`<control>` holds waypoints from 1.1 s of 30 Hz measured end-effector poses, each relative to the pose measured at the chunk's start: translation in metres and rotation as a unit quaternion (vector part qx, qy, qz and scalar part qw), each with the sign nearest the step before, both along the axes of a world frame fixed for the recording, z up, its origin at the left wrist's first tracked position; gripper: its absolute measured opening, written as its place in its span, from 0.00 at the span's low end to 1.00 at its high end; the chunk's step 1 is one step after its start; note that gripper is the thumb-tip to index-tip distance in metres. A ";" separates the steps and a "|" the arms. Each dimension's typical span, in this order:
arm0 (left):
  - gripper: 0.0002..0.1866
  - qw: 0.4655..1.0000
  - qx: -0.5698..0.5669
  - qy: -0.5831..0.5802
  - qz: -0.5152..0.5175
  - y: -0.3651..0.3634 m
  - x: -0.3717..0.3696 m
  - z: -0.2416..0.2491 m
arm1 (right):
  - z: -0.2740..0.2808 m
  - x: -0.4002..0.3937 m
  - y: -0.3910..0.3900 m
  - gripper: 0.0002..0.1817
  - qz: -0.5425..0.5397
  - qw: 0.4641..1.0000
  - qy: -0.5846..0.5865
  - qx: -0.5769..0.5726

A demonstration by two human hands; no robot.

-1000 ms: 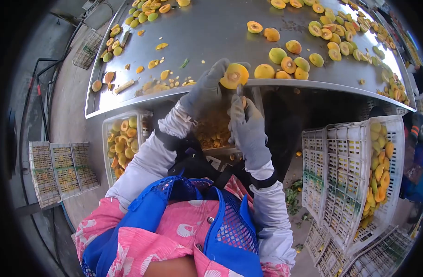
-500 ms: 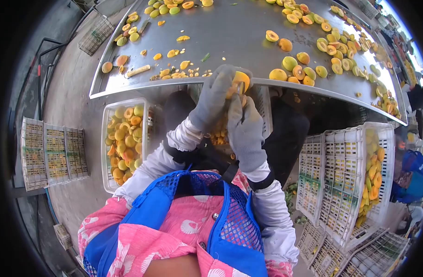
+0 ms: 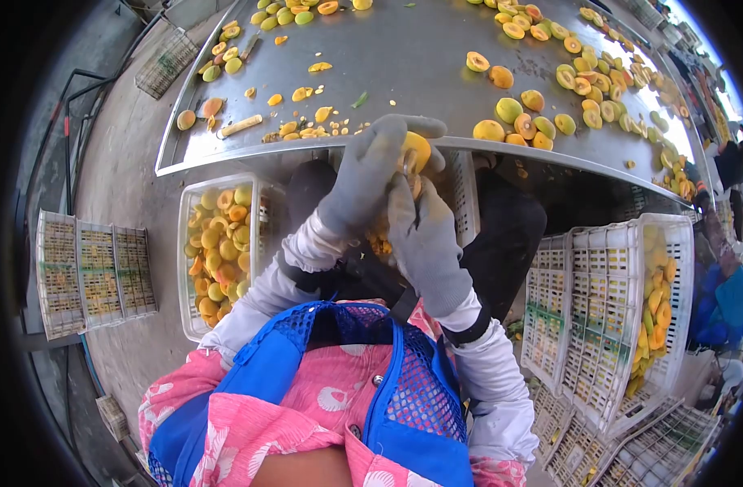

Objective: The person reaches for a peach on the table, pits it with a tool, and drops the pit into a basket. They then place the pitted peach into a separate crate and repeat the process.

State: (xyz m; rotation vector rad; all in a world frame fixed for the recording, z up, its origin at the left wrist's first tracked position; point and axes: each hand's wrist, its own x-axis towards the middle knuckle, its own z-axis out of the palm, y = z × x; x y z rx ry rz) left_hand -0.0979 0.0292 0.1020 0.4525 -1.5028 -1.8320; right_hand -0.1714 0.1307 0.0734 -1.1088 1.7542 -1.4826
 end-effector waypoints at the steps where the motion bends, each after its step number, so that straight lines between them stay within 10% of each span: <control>1: 0.20 0.998 0.031 0.009 -0.047 -0.002 0.003 0.002 | -0.001 0.003 0.000 0.14 0.003 0.997 -0.071 0.026; 8: 0.18 0.998 0.040 -0.044 0.021 -0.006 -0.005 -0.020 | 0.037 0.004 0.002 0.19 0.046 0.918 -0.345 0.193; 10: 0.17 0.976 0.172 -0.068 -0.117 -0.018 -0.002 -0.018 | 0.035 -0.006 0.004 0.23 0.049 0.905 -0.364 0.216; 12: 0.19 0.928 -0.371 -0.036 0.027 -0.037 -0.005 -0.037 | 0.042 -0.027 0.009 0.25 0.154 0.844 -0.464 0.222; 13: 0.21 0.761 -0.627 -0.028 0.166 -0.046 -0.011 -0.053 | 0.043 -0.038 0.008 0.26 0.172 0.839 -0.470 0.212; 14: 0.22 0.932 -0.348 -0.084 0.066 -0.040 -0.020 -0.047 | 0.044 -0.046 0.009 0.26 0.190 0.834 -0.476 0.206; 15: 0.23 0.992 -0.033 -0.116 -0.034 -0.038 -0.032 -0.029 | 0.048 -0.049 0.007 0.26 0.194 0.828 -0.477 0.220; 18: 0.25 0.972 -0.132 -0.189 0.045 -0.030 -0.041 -0.009 | 0.056 -0.060 0.002 0.25 0.206 0.838 -0.456 0.218; 23: 0.25 0.998 0.061 -0.010 -0.011 -0.024 -0.041 -0.021 | 0.043 -0.062 0.004 0.25 0.236 0.794 -0.520 0.209; 26: 0.25 0.924 -0.229 -0.304 0.041 -0.025 -0.034 -0.014 | 0.038 -0.062 0.003 0.24 0.235 0.773 -0.536 0.244; 31: 0.22 0.993 0.065 0.073 -0.064 -0.024 -0.035 -0.038 | 0.036 -0.062 0.002 0.24 0.309 0.724 -0.589 0.181; 33: 0.23 0.998 0.002 -0.014 -0.066 -0.027 -0.035 -0.043 | 0.035 -0.059 0.004 0.25 0.280 0.746 -0.571 0.197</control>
